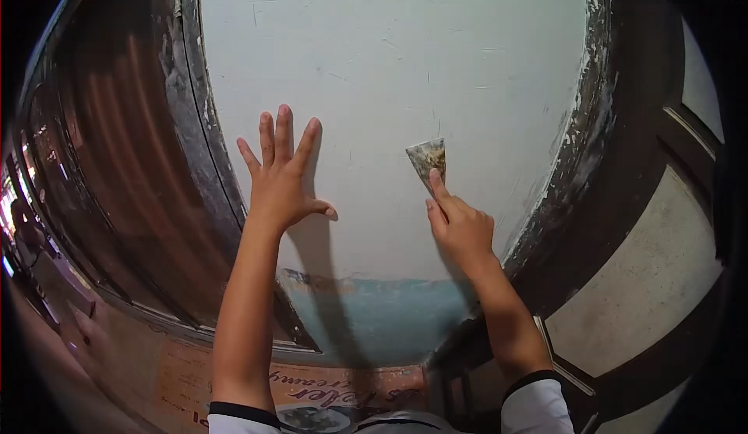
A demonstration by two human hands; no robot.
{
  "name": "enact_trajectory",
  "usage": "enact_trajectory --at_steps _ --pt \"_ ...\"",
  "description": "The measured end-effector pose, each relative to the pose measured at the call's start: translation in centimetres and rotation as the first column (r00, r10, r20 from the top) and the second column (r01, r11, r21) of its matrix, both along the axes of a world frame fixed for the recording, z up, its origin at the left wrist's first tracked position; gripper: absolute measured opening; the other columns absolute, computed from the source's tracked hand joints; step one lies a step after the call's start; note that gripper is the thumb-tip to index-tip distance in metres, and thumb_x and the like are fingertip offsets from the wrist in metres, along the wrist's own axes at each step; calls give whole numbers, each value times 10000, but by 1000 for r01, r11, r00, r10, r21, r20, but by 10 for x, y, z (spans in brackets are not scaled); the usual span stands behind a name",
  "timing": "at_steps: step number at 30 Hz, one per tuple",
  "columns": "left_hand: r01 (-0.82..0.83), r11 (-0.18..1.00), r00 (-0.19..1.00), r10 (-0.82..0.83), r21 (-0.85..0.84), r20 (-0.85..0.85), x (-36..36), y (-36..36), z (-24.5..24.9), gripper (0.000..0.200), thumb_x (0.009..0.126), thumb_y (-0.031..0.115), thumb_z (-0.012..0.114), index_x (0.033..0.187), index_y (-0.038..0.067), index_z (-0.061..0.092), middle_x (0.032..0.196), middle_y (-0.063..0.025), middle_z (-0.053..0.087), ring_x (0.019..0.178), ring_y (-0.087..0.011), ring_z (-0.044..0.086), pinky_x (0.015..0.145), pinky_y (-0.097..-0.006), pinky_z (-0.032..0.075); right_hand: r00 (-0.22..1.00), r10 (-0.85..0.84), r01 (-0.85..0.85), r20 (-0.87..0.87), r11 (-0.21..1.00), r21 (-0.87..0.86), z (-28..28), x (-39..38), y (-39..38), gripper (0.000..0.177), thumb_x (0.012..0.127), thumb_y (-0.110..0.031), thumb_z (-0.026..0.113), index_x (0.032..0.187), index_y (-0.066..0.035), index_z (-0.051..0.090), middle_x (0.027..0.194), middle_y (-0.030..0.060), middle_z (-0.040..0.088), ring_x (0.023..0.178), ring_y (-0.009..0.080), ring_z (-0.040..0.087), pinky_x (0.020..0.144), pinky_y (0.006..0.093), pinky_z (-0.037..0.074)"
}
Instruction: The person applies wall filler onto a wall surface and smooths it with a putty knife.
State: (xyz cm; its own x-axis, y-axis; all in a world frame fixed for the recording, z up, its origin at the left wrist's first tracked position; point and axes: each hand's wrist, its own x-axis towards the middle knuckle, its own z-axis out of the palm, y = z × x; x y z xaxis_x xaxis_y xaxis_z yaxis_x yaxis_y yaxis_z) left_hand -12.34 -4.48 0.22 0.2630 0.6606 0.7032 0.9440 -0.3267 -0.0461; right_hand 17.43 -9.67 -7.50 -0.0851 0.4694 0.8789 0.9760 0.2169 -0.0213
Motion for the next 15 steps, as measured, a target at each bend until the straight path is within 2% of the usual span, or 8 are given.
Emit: enact_trajectory --at_steps 3,5,9,10,13,15 --pt "-38 999 999 37 -30 -33 2 0 2 1677 238 574 966 1658 294 119 1720 -150 -102 1574 -389 -135 1194 -731 -20 999 -37 39 37 998 -58 -11 -2 2 526 953 -312 663 1470 -277 573 628 -1 620 451 222 588 431 379 472" --pt "-40 999 999 39 -25 -38 3 -2 2 1677 242 587 963 1659 288 118 1719 -161 -100 1573 -395 -137 1187 -740 -13 999 -19 16 43 997 79 7 -13 10 530 953 -302 662 1474 -290 568 624 -2 613 442 228 579 427 377 469" --pt "-19 999 999 18 -34 -43 1 -2 0 1663 267 605 960 1659 280 112 1715 -178 -104 1567 -419 -141 1173 -755 -10 1000 12 -13 5 994 104 24 -25 19 524 951 -290 663 1467 -309 573 625 0 614 441 242 575 431 391 471" --pt "-51 997 998 49 -50 -47 4 -3 1 1658 276 606 963 1659 279 108 1712 -185 -111 1563 -432 -146 1171 -757 -11 1000 16 -17 14 994 106 17 -23 14 517 947 -292 667 1458 -301 585 609 0 604 424 230 560 425 386 464" --pt "-11 1000 1000 11 -21 -19 3 0 -5 1654 293 586 975 1660 280 96 1708 -186 -136 1557 -442 -163 1167 -759 -20 1000 20 -20 14 999 36 -10 -18 8 487 948 -316 665 1432 -286 616 581 -3 584 396 223 546 401 391 444" --pt "-16 1000 1000 16 -22 -10 4 0 -4 1658 294 582 978 1661 282 90 1708 -186 -137 1555 -443 -169 1166 -759 -23 999 8 -10 31 997 72 -1 -22 18 499 950 -318 663 1444 -292 603 577 -5 577 397 225 545 397 395 440"
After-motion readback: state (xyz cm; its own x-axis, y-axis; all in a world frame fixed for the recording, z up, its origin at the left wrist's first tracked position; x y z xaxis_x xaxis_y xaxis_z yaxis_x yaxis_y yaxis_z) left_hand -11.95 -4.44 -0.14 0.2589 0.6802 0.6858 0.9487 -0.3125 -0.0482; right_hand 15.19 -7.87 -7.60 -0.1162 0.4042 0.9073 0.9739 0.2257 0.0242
